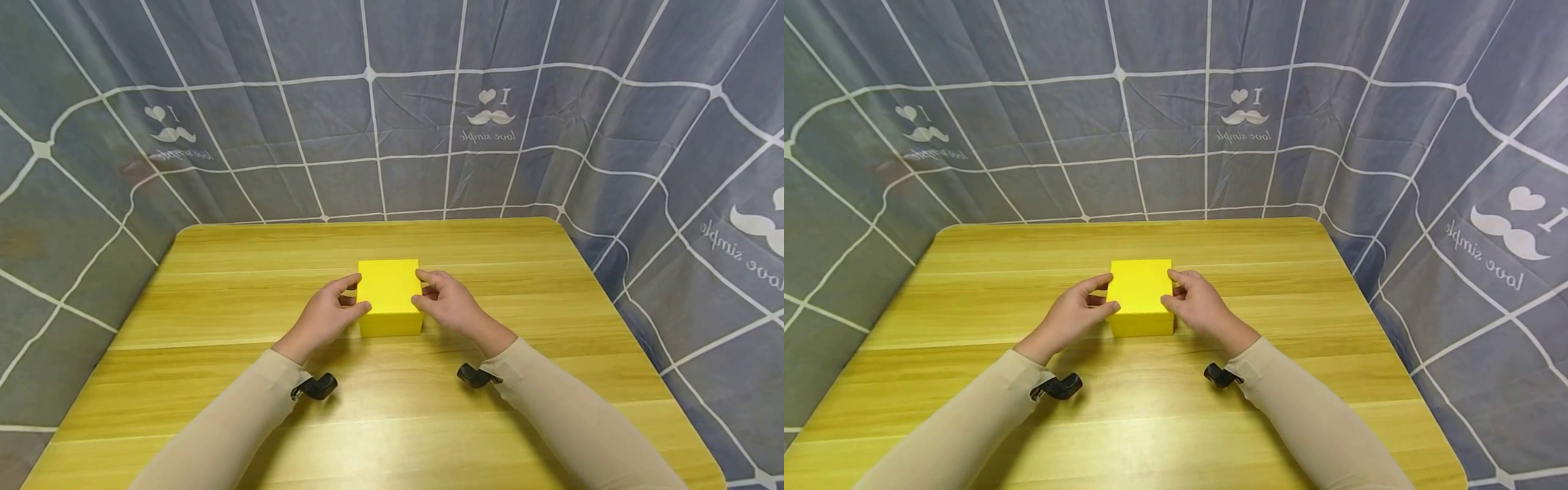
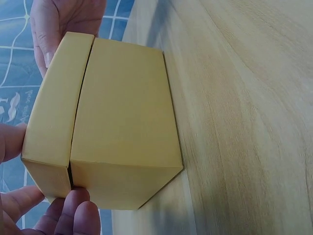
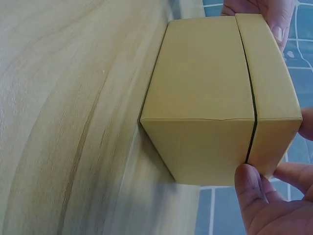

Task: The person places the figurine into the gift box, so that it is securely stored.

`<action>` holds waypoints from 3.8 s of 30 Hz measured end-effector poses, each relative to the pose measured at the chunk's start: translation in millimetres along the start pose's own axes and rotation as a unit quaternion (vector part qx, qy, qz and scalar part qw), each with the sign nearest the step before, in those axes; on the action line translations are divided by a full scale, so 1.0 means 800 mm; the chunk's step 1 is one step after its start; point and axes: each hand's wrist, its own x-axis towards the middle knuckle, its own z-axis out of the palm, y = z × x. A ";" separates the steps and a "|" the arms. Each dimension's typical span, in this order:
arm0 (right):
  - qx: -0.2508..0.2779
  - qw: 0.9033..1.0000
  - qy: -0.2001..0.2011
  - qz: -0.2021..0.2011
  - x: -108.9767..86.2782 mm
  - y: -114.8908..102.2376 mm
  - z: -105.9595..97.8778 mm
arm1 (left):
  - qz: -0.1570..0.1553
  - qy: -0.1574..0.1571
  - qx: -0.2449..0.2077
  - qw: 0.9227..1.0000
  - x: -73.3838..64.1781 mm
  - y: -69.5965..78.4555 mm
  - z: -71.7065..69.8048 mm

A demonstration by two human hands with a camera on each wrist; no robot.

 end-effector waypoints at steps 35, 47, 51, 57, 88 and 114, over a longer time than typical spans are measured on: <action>-0.021 1.000 -0.010 0.013 -0.003 0.006 0.004 | -0.007 -0.003 0.010 1.000 0.000 -0.012 0.008; -0.032 0.999 -0.021 0.017 -0.004 0.011 0.007 | -0.005 -0.009 0.022 1.000 -0.001 -0.016 0.013; -0.035 0.999 -0.025 0.019 -0.004 0.011 0.007 | -0.004 -0.009 0.028 1.000 -0.001 -0.016 0.013; -0.043 0.998 -0.038 0.019 -0.003 0.014 0.006 | -0.002 -0.010 0.039 0.999 -0.002 -0.017 0.013; -0.069 0.995 -0.056 0.046 -0.005 0.014 0.005 | -0.015 -0.020 0.039 0.999 -0.004 -0.024 0.011; -0.063 0.995 -0.056 0.057 -0.008 0.014 0.005 | -0.014 -0.021 0.036 0.999 -0.003 -0.026 0.014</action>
